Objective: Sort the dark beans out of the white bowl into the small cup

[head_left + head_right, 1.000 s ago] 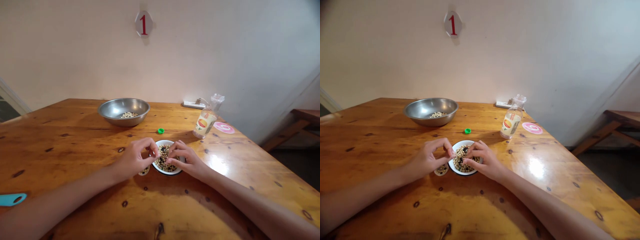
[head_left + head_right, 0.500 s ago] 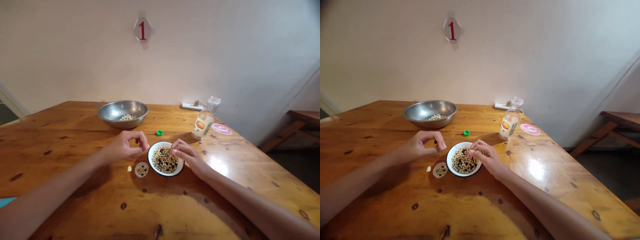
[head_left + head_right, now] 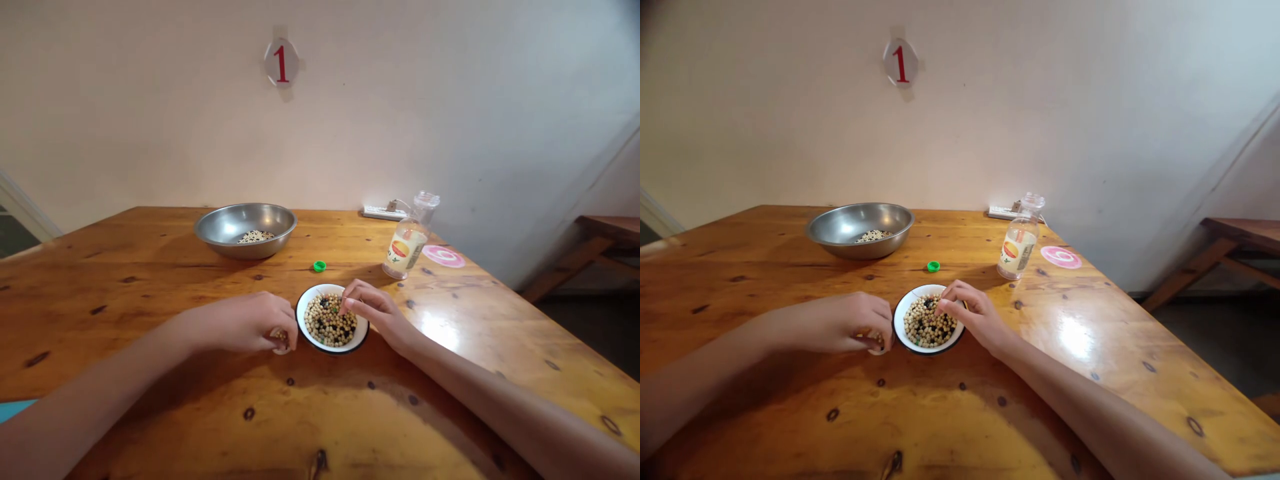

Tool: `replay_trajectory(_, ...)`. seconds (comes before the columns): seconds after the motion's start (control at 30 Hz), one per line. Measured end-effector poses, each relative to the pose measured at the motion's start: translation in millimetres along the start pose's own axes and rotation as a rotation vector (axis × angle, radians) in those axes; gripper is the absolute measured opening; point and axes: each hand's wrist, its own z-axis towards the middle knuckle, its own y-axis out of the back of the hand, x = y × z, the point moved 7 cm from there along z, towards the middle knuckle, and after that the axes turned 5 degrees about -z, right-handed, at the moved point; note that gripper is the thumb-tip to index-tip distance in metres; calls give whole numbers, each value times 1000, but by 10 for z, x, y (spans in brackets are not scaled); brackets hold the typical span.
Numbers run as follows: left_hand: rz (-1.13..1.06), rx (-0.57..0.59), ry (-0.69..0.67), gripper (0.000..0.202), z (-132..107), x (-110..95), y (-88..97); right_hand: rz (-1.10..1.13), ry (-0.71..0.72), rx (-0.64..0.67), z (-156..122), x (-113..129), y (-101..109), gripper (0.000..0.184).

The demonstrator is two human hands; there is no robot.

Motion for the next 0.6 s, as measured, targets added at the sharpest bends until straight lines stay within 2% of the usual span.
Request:
replay_trajectory(0.33, 58, 0, 88, 12, -21, 117, 26, -24, 12, 11, 0, -34, -1, 31)
replay_trajectory(0.6, 285, -30, 107, 16, -9, 79, -34, -62, 30, 9, 0, -3, 1, 34)
